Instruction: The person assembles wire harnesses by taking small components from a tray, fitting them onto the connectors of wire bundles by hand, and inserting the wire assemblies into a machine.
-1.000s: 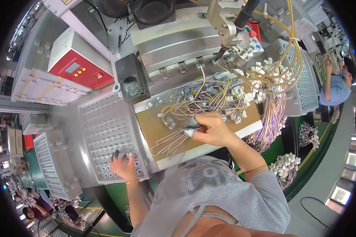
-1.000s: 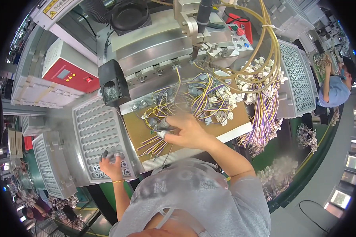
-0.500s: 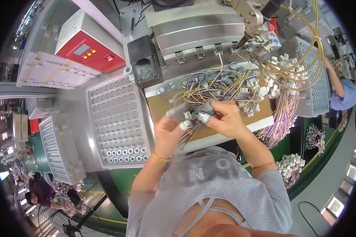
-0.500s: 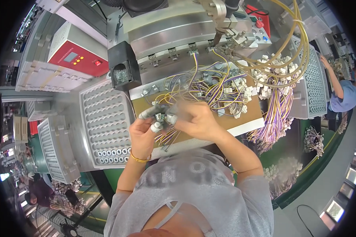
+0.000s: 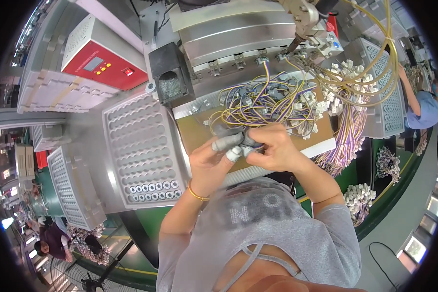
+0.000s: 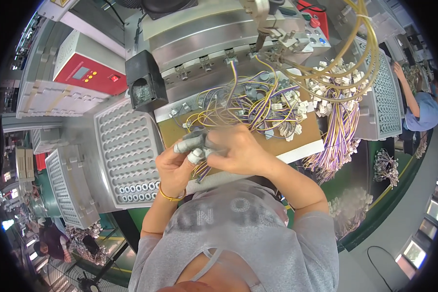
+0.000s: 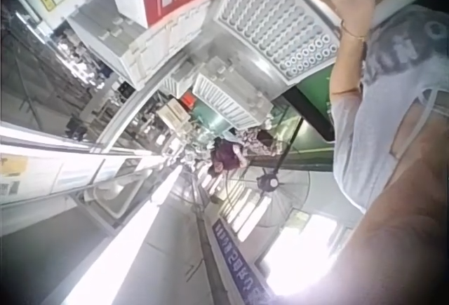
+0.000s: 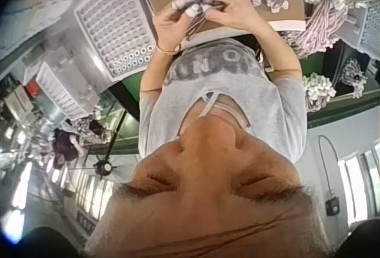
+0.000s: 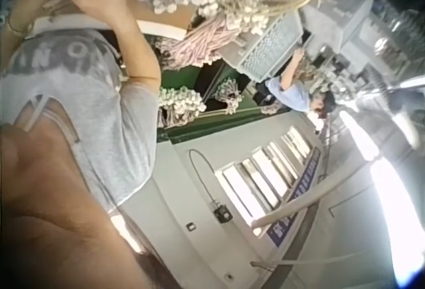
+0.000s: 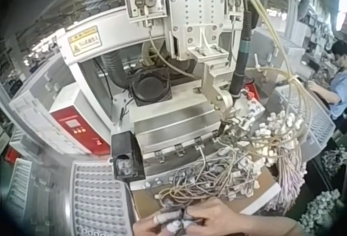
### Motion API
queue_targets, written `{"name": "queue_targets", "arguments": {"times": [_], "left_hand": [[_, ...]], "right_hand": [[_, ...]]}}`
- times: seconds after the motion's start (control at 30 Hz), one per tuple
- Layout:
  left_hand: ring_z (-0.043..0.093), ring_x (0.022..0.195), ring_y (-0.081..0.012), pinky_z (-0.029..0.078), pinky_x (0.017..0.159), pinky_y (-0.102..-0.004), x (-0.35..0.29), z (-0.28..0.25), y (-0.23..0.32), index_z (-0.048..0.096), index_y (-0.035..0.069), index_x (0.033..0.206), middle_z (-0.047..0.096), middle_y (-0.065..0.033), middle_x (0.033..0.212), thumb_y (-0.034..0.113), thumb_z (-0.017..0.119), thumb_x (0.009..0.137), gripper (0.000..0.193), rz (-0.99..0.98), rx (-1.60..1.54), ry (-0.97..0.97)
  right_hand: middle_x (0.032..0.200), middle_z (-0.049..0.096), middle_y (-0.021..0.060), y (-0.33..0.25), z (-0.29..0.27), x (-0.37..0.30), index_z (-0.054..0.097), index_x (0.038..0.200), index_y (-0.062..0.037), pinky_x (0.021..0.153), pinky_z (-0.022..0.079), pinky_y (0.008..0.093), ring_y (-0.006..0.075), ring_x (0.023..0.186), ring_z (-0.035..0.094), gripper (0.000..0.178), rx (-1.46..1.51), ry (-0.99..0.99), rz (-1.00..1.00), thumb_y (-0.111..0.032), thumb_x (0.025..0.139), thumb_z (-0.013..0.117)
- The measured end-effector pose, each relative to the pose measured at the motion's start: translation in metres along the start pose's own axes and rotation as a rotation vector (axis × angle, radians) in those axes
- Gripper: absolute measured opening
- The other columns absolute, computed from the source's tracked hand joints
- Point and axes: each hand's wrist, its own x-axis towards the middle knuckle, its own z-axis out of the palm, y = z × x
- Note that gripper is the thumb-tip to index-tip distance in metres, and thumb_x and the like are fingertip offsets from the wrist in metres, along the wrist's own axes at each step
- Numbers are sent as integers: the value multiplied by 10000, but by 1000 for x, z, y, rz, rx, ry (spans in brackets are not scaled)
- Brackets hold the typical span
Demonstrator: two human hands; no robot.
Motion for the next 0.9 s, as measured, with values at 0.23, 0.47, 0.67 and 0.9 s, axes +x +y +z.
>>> {"name": "queue_targets", "arguments": {"times": [0.23, 0.47, 0.67, 0.9], "left_hand": [[516, 643, -79, 403, 500, -194, 8, 15, 4, 569, -23, 1013, 583, -50, 841, 41, 539, 814, 212, -314, -473, 119], [538, 792, -180, 456, 595, -251, 14, 36, -40, 430, 50, 1207, 525, -83, 1040, 165, 635, 742, 520, -126, 75, -172], [459, 635, -259, 411, 520, -344, 0, 21, -109, 639, 40, 755, 457, -106, 677, 50, 601, 596, 163, 464, 1104, -188], [467, 633, -254, 413, 534, -342, 2, 16, -108, 531, 16, 574, 457, -88, 617, 10, 585, 593, 57, 400, 1050, -137]], "right_hand": [[573, 506, 26, 0, 5, -12, 519, 741, 32, 429, 367, 229, 57, 495, 434, 68, 250, 76, 273, -23, 733, 558], [703, 586, 35, 25, -28, -24, 578, 852, 6, 484, 424, 198, 63, 583, 533, 128, 318, 85, 513, -56, 740, 589], [667, 566, 28, 64, -114, -27, 579, 875, 19, 467, 412, 208, 86, 542, 519, 191, 319, 878, 513, 11, 692, 526], [586, 469, 2, 98, -120, -10, 489, 772, -58, 395, 298, 196, 74, 460, 411, 103, 447, 1173, 363, -137, 837, 503]]}}
